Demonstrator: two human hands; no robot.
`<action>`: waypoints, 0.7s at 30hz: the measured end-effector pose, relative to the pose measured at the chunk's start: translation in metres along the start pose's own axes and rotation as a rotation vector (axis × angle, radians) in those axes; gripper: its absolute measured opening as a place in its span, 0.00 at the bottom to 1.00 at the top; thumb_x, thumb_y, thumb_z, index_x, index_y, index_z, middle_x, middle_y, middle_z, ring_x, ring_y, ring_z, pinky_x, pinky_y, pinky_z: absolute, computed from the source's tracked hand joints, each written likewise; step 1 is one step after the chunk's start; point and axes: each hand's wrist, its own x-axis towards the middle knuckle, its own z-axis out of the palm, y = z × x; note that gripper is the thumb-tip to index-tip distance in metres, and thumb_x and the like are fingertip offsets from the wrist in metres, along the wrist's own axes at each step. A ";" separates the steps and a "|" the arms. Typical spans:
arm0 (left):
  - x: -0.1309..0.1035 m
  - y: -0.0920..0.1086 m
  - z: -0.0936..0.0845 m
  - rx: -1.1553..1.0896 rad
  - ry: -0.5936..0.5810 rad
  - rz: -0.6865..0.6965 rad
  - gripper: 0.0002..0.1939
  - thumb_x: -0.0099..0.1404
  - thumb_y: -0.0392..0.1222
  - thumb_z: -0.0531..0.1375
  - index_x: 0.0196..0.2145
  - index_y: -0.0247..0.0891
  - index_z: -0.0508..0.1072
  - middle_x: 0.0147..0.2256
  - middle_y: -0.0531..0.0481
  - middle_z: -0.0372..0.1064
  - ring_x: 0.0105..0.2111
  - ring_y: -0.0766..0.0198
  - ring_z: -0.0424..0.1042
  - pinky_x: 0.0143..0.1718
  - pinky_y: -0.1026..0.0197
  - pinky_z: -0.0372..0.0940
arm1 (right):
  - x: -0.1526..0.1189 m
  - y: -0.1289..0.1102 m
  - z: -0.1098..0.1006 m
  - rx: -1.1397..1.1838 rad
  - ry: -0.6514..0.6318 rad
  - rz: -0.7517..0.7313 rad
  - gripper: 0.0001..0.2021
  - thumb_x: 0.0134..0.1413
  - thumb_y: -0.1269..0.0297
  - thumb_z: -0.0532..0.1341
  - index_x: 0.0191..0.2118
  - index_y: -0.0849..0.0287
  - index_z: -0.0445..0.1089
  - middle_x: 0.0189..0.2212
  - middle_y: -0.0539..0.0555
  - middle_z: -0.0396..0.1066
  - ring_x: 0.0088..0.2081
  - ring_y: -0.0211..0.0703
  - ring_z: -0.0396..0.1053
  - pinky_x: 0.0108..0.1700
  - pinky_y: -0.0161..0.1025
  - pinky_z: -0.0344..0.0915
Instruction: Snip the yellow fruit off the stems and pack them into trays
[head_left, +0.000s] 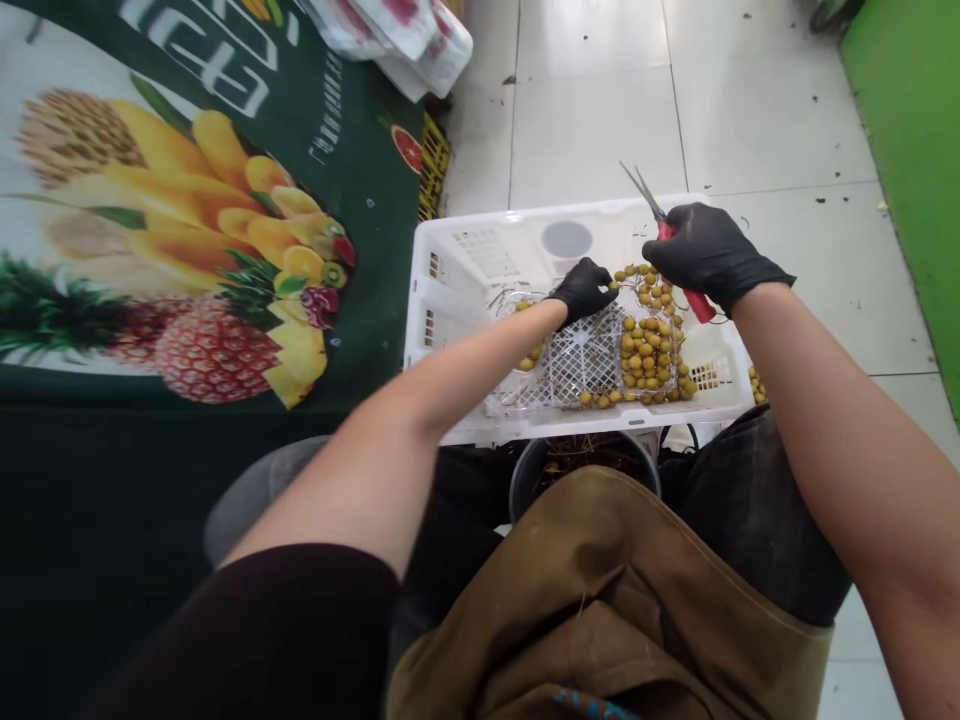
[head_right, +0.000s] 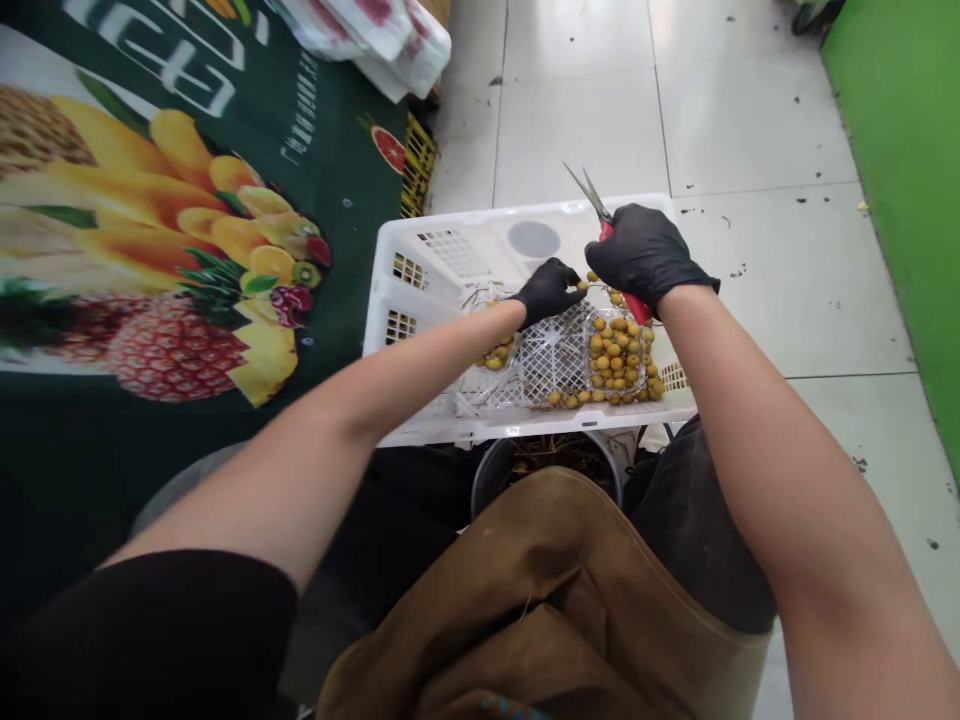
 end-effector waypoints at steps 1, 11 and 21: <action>-0.010 -0.003 -0.015 -0.038 0.024 0.009 0.15 0.67 0.46 0.69 0.44 0.31 0.86 0.46 0.35 0.81 0.45 0.49 0.76 0.57 0.48 0.72 | -0.001 0.001 0.001 -0.026 -0.053 -0.005 0.15 0.63 0.57 0.64 0.48 0.62 0.78 0.37 0.64 0.77 0.43 0.55 0.73 0.47 0.48 0.71; -0.141 -0.016 -0.114 -0.608 0.196 -0.329 0.22 0.54 0.55 0.80 0.29 0.36 0.79 0.31 0.49 0.78 0.34 0.62 0.72 0.42 0.56 0.67 | -0.026 -0.032 0.043 -0.155 -0.559 -0.238 0.13 0.71 0.53 0.63 0.44 0.57 0.79 0.39 0.60 0.80 0.41 0.55 0.77 0.47 0.49 0.72; -0.146 -0.006 -0.112 -0.818 0.148 -0.402 0.19 0.57 0.49 0.81 0.26 0.37 0.78 0.27 0.49 0.76 0.33 0.63 0.73 0.41 0.55 0.68 | -0.028 -0.051 0.065 0.061 -0.628 -0.105 0.09 0.69 0.57 0.65 0.40 0.56 0.76 0.35 0.57 0.80 0.35 0.49 0.76 0.41 0.45 0.74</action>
